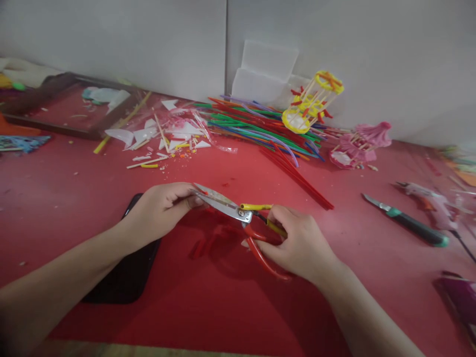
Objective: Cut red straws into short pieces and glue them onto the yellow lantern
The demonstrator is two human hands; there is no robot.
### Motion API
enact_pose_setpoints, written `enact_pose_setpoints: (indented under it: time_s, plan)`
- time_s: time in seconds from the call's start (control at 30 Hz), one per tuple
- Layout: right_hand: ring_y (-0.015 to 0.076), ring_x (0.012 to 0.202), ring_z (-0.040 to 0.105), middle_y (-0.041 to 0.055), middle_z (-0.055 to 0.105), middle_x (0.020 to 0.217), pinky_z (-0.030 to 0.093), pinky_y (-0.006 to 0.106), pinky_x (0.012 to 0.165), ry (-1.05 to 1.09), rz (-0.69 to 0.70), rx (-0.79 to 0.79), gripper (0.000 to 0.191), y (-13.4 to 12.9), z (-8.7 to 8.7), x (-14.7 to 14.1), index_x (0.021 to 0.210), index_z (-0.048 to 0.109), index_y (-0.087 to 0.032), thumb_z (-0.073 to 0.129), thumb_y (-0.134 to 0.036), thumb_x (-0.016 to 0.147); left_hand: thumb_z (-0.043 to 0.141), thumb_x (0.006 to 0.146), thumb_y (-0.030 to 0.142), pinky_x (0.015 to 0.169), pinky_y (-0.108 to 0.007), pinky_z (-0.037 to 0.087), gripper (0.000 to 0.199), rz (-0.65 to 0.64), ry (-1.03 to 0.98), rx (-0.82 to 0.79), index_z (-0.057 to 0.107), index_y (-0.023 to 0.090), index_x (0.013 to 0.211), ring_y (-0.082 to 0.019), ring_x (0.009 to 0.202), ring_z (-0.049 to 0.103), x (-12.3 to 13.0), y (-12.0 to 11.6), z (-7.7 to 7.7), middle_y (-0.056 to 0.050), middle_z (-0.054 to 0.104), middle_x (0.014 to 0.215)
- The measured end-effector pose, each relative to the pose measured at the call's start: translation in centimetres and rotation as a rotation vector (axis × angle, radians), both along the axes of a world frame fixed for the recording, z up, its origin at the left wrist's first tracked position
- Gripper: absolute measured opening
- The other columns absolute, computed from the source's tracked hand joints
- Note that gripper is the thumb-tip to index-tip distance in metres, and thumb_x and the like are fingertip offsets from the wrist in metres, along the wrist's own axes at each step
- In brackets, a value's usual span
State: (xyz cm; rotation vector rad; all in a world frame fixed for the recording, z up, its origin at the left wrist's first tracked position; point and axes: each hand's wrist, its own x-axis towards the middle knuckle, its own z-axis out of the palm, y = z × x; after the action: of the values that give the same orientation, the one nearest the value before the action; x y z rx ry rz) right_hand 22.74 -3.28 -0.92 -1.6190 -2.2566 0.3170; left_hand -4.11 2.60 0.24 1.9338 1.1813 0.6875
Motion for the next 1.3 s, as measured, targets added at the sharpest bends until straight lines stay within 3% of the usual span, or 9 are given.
enact_pose_setpoints:
  time_s: [0.17,0.37,0.6,0.83,1.0,1.13,1.3]
  plan:
    - [0.0078,0.049,0.027,-0.0080,0.034,0.054,0.022,0.023,0.047,-0.011,0.018,-0.016,0.051,0.2,0.1,0.6,0.066,0.036,-0.023,0.067,-0.061,0.076,0.057,0.090,0.021,0.067,-0.018,0.047,0.018,-0.039,0.025,0.003,0.071,0.020,0.079,-0.013,0.075,0.069,-0.2,0.2,0.0,0.002,0.075,0.078]
    - [0.0075,0.050,0.029,-0.0071,0.038,0.057,0.023,0.023,0.049,-0.024,0.084,0.041,0.044,0.4,0.2,1.3,0.064,0.036,-0.023,0.071,-0.047,0.076,0.057,0.088,0.018,0.070,-0.021,0.049,0.017,-0.063,0.026,-0.041,0.072,0.021,0.081,-0.015,0.079,0.071,-0.2,0.1,-0.2,0.001,0.077,0.082]
    - [0.0083,0.046,0.031,-0.0062,0.038,0.051,0.024,0.024,0.048,-0.038,0.047,0.037,0.043,0.4,-0.3,1.5,0.059,0.038,-0.022,0.060,-0.051,0.082,0.062,0.086,0.035,0.069,-0.022,0.052,0.018,-0.009,-0.040,-0.179,0.073,0.021,0.079,-0.018,0.077,0.072,-0.2,0.2,-0.3,0.000,0.077,0.077]
    - [0.0094,0.046,0.035,-0.0046,0.043,0.053,0.027,0.024,0.047,-0.111,-0.125,0.103,0.043,1.3,-0.4,1.8,0.066,0.043,-0.022,0.061,-0.060,0.079,0.063,0.086,0.036,0.071,-0.021,0.053,0.023,0.025,-0.152,-0.270,0.071,0.019,0.074,-0.014,0.074,0.070,-0.1,0.4,-0.5,-0.001,0.075,0.074]
    - [0.0143,0.051,0.045,0.0004,0.052,0.060,0.030,0.028,0.049,-0.277,-0.230,0.051,0.037,1.7,-0.3,3.5,0.070,0.043,-0.023,0.060,-0.055,0.079,0.068,0.084,0.033,0.073,-0.022,0.056,0.018,0.115,-0.446,-0.531,0.073,0.017,0.077,-0.011,0.071,0.068,0.3,0.2,-0.6,-0.002,0.075,0.078]
    - [0.0202,0.071,0.059,0.0076,0.064,0.084,0.043,0.032,0.063,-0.258,-0.096,-0.077,0.017,1.3,0.4,4.3,0.091,0.053,-0.021,0.058,-0.034,0.082,0.072,0.082,0.037,0.078,-0.024,0.057,0.020,0.138,-0.609,-0.647,0.075,0.018,0.078,-0.011,0.074,0.068,0.8,-0.5,-0.9,-0.003,0.076,0.082]
    - [0.0268,0.101,0.060,0.0104,0.064,0.109,0.048,0.041,0.087,-0.228,0.068,-0.093,0.028,0.8,0.7,4.2,0.108,0.058,-0.020,0.054,-0.023,0.081,0.072,0.082,0.034,0.084,-0.027,0.058,0.018,0.149,-0.724,-0.765,0.075,0.017,0.077,-0.013,0.080,0.069,1.5,-1.3,-0.9,-0.005,0.077,0.089]
